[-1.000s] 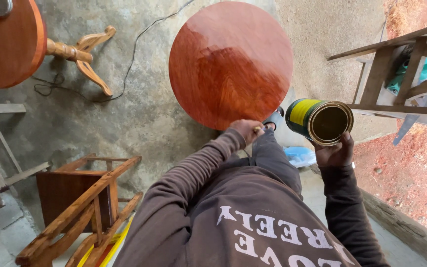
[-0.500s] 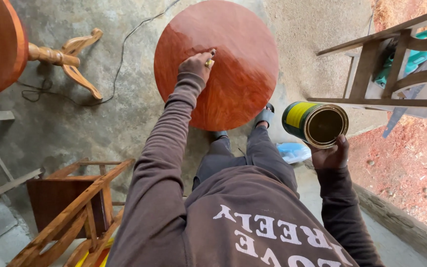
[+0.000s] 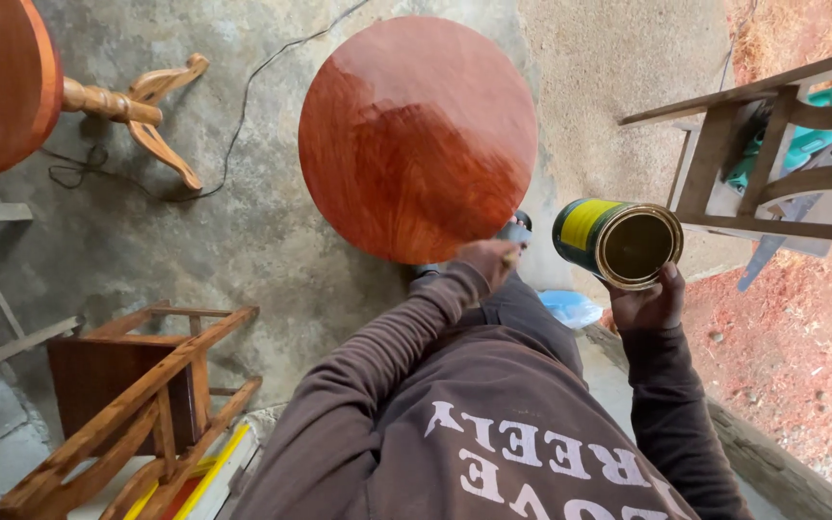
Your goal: Applying a wood stain or varnish to a round wooden tabletop using a paint brush.
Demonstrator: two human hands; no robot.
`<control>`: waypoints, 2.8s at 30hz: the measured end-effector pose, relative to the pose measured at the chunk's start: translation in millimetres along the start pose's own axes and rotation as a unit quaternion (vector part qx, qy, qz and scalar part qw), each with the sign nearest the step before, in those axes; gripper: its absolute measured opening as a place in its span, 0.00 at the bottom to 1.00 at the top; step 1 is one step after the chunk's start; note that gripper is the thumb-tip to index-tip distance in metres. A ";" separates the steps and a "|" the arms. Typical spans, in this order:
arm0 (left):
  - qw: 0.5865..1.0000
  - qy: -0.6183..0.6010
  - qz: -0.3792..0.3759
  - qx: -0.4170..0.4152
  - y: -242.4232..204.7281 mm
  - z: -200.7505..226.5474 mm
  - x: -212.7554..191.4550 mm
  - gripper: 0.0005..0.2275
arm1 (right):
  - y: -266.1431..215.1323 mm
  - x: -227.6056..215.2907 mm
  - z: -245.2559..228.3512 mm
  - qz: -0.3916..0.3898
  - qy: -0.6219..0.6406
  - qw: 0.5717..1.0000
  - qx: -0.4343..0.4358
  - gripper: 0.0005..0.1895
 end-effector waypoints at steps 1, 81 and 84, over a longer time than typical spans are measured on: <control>1.000 -0.001 0.000 -0.002 14.1 -9.6 -8.8 0.14 | 0.9 -1.3 -2.1 0.000 -0.001 1.000 0.001 0.41; 0.954 0.017 0.127 -0.271 119.7 -56.5 -3.2 0.08 | 153.2 -32.3 -130.7 -0.087 -0.087 0.985 0.119 0.43; 0.917 -0.070 0.030 -0.392 121.0 -13.5 -49.8 0.13 | 156.8 -31.3 -130.6 -0.107 -0.083 0.984 0.119 0.42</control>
Point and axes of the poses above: each hand's wrist, its own y-axis towards the middle knuckle, its own x-axis out of the palm, z = x × y, the point moved 6 cm from there along y, towards the middle knuckle, and after that the axes turned 9 degrees about y, right-handed, at the moved point
